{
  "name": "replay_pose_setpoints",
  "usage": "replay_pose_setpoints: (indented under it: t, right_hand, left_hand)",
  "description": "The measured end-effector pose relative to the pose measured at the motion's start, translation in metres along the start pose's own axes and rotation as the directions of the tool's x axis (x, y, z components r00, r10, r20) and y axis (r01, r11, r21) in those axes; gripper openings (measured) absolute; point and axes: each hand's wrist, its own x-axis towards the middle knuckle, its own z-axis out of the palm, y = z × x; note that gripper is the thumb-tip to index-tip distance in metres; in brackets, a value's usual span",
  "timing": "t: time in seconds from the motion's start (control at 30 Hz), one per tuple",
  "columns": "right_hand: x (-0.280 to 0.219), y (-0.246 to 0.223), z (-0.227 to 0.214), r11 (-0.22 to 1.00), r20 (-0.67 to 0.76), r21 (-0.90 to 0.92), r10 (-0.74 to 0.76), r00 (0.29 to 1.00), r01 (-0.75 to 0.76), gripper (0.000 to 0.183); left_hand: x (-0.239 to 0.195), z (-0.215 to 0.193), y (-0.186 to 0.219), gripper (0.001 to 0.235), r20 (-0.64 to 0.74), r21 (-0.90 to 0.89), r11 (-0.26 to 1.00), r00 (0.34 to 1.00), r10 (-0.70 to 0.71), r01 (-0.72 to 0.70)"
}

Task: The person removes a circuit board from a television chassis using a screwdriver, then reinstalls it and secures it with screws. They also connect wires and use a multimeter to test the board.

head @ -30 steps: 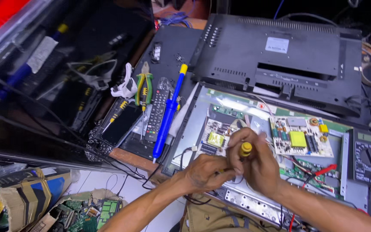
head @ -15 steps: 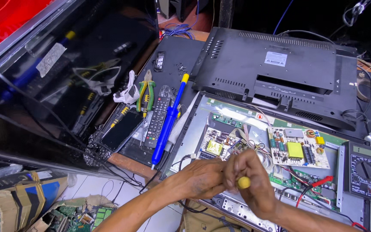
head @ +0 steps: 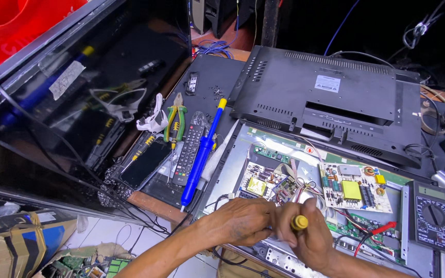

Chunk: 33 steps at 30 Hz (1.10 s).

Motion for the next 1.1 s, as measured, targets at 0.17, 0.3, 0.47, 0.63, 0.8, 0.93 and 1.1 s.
replay_pose_setpoints:
  t: [0.17, 0.3, 0.47, 0.63, 0.8, 0.93, 1.1]
  right_hand:
    - [0.003, -0.002, 0.004, 0.997, 0.016, 0.003, -0.075, 0.997, 0.075, 0.056]
    - [0.015, -0.008, 0.006, 0.984, -0.032, 0.148, -0.091, 0.995, 0.095, 0.056]
    - [0.063, -0.063, 0.022, 0.982, -0.1, 0.153, -0.094, 0.991, 0.109, 0.061]
    - [0.109, -0.062, 0.023, 0.972, -0.074, 0.1, -0.208, 0.975, 0.215, 0.053]
    - [0.142, 0.008, -0.013, 0.938, -0.027, 0.0, -0.347, 0.937, 0.347, 0.058]
    - [0.158, 0.021, -0.012, 0.941, -0.032, -0.05, -0.336, 0.941, 0.334, 0.056]
    - [0.16, 0.031, -0.01, 0.943, -0.075, -0.103, -0.324, 0.943, 0.316, 0.056]
  left_hand:
    - [0.001, -0.001, 0.002, 0.017, -0.038, -0.099, 0.995, 0.999, -0.022, 0.018]
    - [0.002, -0.007, 0.008, 0.018, -0.083, -0.198, 0.979, 0.995, -0.053, 0.036]
    - [-0.002, -0.019, -0.013, 0.006, -0.087, -0.215, 0.974, 0.992, -0.093, 0.073]
    - [-0.008, -0.04, -0.044, 0.015, -0.236, -0.413, 0.891, 0.923, -0.304, 0.188]
    - [-0.006, -0.049, -0.063, 0.021, -0.493, -0.286, 0.925, 0.789, -0.367, 0.251]
    - [0.003, -0.046, -0.063, 0.025, -0.482, -0.21, 0.944, 0.814, -0.325, 0.252]
    - [0.008, -0.038, -0.071, 0.023, -0.44, -0.226, 0.947, 0.843, -0.308, 0.228]
